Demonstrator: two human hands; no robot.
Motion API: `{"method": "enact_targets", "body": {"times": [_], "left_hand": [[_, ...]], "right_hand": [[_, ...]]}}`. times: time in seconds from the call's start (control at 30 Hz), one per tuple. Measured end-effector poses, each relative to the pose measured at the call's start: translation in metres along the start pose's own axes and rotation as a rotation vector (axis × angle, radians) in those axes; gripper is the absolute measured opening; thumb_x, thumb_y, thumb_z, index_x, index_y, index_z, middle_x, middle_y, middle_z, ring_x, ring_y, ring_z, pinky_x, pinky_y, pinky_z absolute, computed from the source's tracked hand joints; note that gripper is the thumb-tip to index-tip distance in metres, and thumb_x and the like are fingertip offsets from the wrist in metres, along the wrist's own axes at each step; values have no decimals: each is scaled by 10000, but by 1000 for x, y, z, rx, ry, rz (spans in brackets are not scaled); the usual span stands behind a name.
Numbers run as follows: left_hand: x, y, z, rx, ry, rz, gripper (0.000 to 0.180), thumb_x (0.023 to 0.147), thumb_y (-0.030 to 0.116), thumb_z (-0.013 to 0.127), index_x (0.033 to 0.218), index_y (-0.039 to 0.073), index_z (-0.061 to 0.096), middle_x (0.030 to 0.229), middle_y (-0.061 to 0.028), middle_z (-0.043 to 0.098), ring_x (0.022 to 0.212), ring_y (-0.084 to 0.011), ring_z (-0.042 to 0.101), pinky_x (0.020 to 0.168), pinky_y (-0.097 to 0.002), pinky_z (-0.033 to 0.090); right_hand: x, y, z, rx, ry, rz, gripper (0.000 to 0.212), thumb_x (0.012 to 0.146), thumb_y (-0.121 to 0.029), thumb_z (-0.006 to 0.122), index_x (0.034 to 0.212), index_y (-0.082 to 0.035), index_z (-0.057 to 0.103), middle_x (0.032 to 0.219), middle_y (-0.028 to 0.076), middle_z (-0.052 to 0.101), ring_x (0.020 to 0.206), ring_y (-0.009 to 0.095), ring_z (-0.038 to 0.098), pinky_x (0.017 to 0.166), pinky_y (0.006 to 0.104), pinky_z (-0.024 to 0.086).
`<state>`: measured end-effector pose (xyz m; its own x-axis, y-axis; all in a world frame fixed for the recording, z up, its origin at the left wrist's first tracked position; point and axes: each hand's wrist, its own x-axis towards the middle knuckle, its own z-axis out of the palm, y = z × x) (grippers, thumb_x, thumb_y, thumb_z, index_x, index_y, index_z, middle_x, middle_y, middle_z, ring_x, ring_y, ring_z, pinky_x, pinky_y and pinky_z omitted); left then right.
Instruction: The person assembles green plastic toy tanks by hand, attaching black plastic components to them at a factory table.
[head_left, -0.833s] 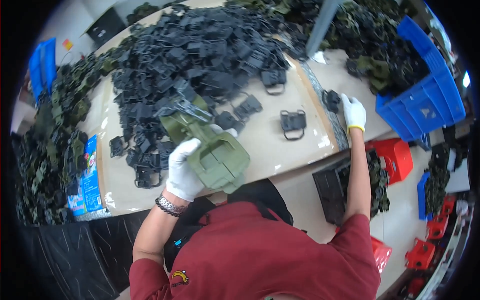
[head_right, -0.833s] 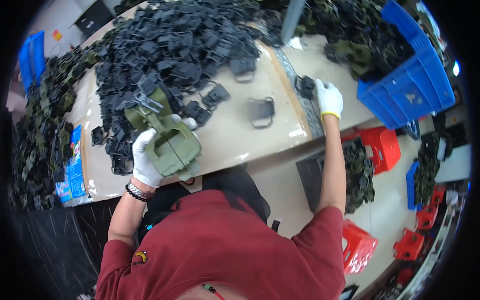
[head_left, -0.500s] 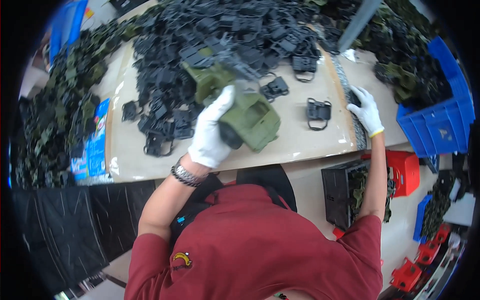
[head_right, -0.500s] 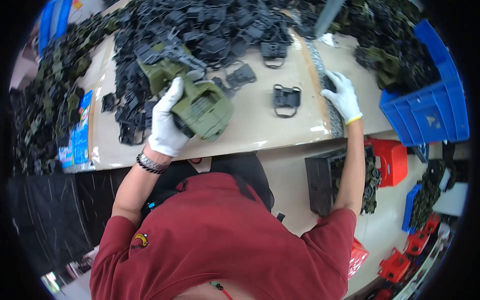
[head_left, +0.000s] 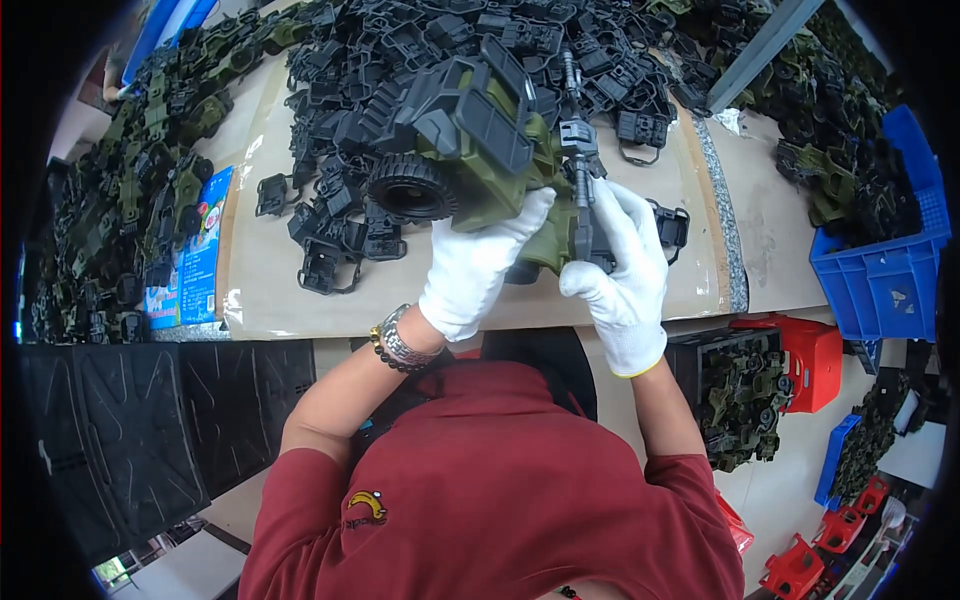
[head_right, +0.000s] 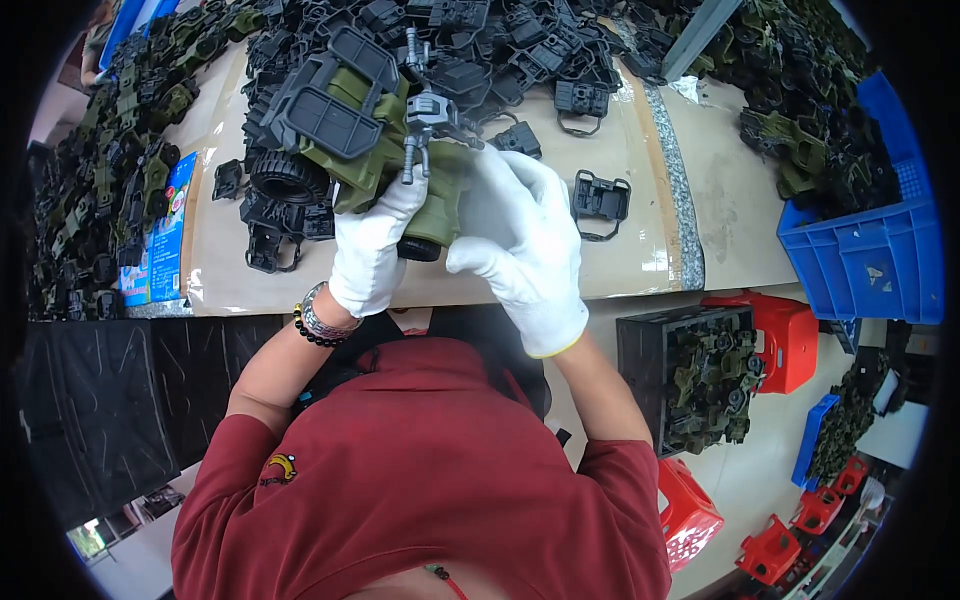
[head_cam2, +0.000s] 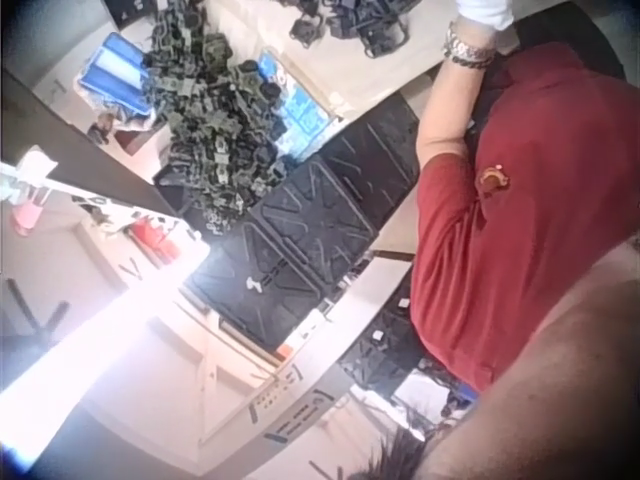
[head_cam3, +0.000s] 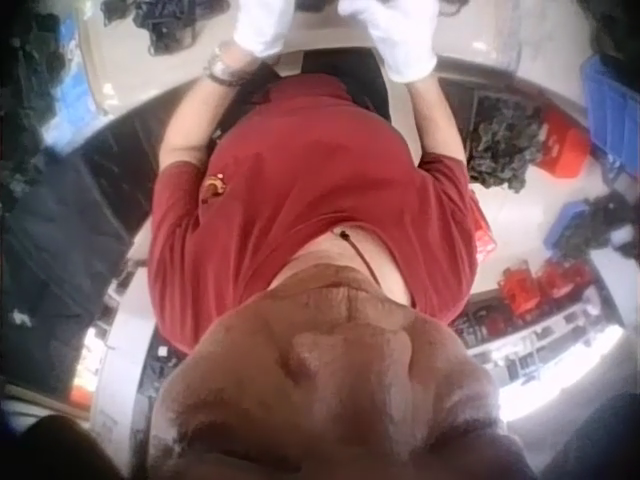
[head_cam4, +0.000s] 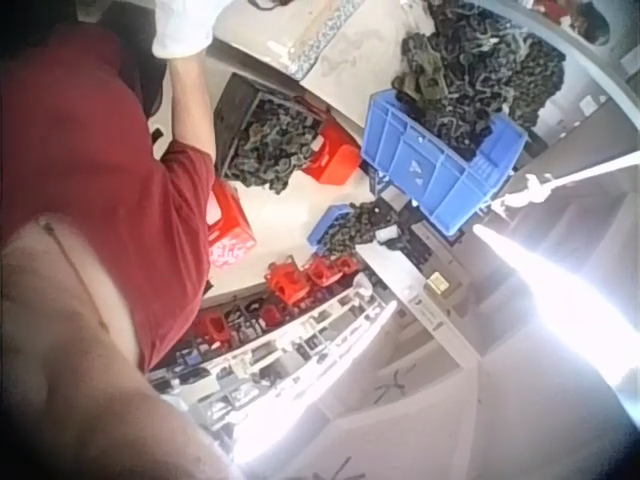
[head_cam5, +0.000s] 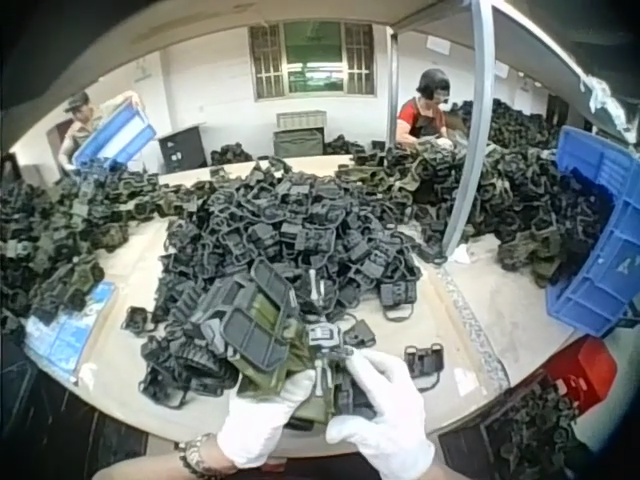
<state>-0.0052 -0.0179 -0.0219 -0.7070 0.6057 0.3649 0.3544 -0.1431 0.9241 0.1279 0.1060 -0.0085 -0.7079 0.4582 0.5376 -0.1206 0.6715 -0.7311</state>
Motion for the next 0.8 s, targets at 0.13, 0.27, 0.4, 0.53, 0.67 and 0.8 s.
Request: {"method": "enact_targets", "body": {"times": [0.13,0.27,0.4,0.53,0.67,0.8], "left_hand": [[-2,-5,-7,374,-28,341,337,864,97,746,1198,143,731,1118,-73,714,959,-219,700,856,-363,554],[-8,-19,-4,261,1,232,368,900,89,678,1263,150,699,1188,-91,688,1056,-227,669,925,-410,535],[-4,-3,-9,24,-32,60,402,886,114,728,1276,59,651,1220,-111,672,1072,-237,667,935,-404,532],[-5,14,-8,358,-54,367,458,865,148,786,1267,13,614,1229,-112,666,1084,-243,665,944,-388,527],[-12,4,-3,211,47,267,544,840,174,827,1294,7,578,1233,-110,662,1090,-240,665,961,-369,518],[-14,-2,-4,254,62,305,587,823,182,842,1309,8,563,1231,-109,662,1097,-235,662,967,-366,515]], "right_hand": [[0,-7,1,-12,-44,66,844,812,-583,729,1415,-20,549,1290,180,574,1158,328,577,987,397,465],[-1,-11,6,96,-32,114,845,820,-585,721,1423,-20,544,1291,179,577,1163,312,580,987,391,464],[-2,-13,8,80,12,74,827,834,-579,712,1426,-27,545,1299,184,577,1167,307,579,983,388,466],[-5,-8,8,-62,24,-68,802,847,-567,699,1419,-25,551,1297,180,577,1158,313,578,971,391,472],[-7,-15,9,-63,52,-111,829,832,-636,680,1380,-21,585,1291,126,560,1091,226,574,909,330,477],[-12,-21,8,-1,112,-39,793,847,-575,688,1389,-9,568,1289,183,581,1142,328,575,949,404,482]]}}
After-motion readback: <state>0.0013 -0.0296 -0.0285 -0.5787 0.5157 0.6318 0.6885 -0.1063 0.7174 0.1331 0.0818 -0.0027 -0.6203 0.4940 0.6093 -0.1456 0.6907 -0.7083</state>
